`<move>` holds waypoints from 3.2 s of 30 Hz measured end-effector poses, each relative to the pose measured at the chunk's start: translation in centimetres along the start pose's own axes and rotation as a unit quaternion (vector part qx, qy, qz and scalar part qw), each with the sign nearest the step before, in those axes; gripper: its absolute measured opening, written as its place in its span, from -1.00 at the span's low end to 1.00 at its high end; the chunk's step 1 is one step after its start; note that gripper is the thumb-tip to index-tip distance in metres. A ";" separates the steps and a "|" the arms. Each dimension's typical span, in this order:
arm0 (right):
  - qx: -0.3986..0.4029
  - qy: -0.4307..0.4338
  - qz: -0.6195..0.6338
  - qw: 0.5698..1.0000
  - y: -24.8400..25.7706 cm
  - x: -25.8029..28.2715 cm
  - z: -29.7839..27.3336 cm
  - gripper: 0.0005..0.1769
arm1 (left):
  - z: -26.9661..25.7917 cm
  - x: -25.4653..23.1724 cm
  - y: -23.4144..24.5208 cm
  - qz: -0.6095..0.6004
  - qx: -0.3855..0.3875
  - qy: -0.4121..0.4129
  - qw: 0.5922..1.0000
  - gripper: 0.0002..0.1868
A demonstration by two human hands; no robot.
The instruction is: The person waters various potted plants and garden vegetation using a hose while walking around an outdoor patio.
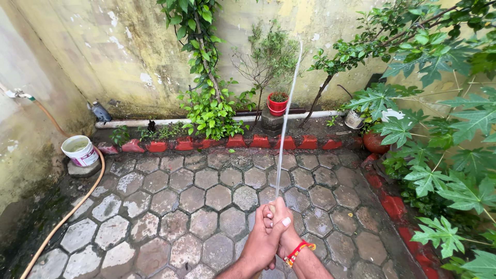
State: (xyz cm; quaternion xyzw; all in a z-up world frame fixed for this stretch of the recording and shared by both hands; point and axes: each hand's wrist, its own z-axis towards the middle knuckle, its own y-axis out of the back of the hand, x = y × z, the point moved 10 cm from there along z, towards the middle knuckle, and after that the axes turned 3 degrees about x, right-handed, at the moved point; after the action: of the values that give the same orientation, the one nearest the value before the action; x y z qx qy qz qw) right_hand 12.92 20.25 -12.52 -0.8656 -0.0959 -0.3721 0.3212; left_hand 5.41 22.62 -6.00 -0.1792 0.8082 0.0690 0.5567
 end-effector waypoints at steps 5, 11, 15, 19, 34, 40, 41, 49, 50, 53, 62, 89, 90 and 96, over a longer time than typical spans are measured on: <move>0.038 -0.014 -0.005 0.999 -3.0 -1.3 1.6 -0.51 | -0.3 0.0 3.2 -0.036 -0.031 -0.030 0.998 -0.21; 0.033 -0.008 -0.006 0.999 -4.4 -1.3 1.5 -0.49 | -0.6 -0.6 4.3 -0.034 -0.027 -0.033 0.999 -0.20; -0.013 -0.002 0.008 1.000 -3.0 -0.6 0.7 -0.50 | -0.2 -1.1 3.2 0.016 0.004 -0.018 1.000 -0.21; -0.031 0.014 0.041 0.999 -1.3 0.2 0.6 -0.48 | 0.2 -1.0 1.8 0.052 0.031 0.019 0.998 -0.18; 0.083 -0.029 -0.040 0.995 -0.6 3.5 4.5 -0.49 | 4.7 -1.7 -0.3 -0.067 -0.097 -0.074 0.990 -0.26; 0.082 -0.028 -0.018 0.996 4.6 7.3 4.0 -0.48 | 6.7 -2.8 -6.2 -0.009 -0.084 -0.026 0.996 -0.19; 0.074 -0.028 -0.021 0.997 5.9 8.0 3.9 -0.48 | 7.1 -3.1 -7.5 -0.011 -0.079 -0.029 0.996 -0.19; 0.018 -0.035 0.010 0.999 13.6 10.1 3.8 -0.50 | 9.0 -2.8 -14.0 0.038 -0.041 0.014 0.998 -0.18; 0.018 -0.032 0.002 0.999 13.8 10.2 3.8 -0.50 | 9.1 -2.7 -14.3 0.034 -0.041 0.012 0.998 -0.18; 0.042 -0.052 -0.004 0.998 13.1 9.5 3.5 -0.48 | 8.8 -2.3 -13.9 0.026 -0.055 0.016 0.998 -0.19; 0.098 -0.093 -0.011 0.991 8.3 5.0 3.7 -0.47 | 5.9 -0.8 -9.3 0.006 -0.118 0.030 0.993 -0.17; 0.100 -0.125 0.005 0.987 8.3 3.5 3.3 -0.45 | 5.2 0.1 -9.1 0.001 -0.126 0.045 0.991 -0.16; 0.110 -0.124 0.005 0.986 7.6 3.1 3.4 -0.43 | 4.9 0.2 -8.6 -0.005 -0.136 0.045 0.990 -0.16; 0.107 -0.140 0.012 0.984 7.1 2.0 3.4 -0.46 | 4.5 0.4 -8.0 -0.015 -0.135 0.045 0.990 -0.19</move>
State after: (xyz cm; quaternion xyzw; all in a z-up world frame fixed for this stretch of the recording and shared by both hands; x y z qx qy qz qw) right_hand 19.24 16.72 -16.31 -0.8708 -0.1688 -0.2307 0.4001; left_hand 12.15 16.51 -7.36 -0.2674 0.8132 0.1611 0.4912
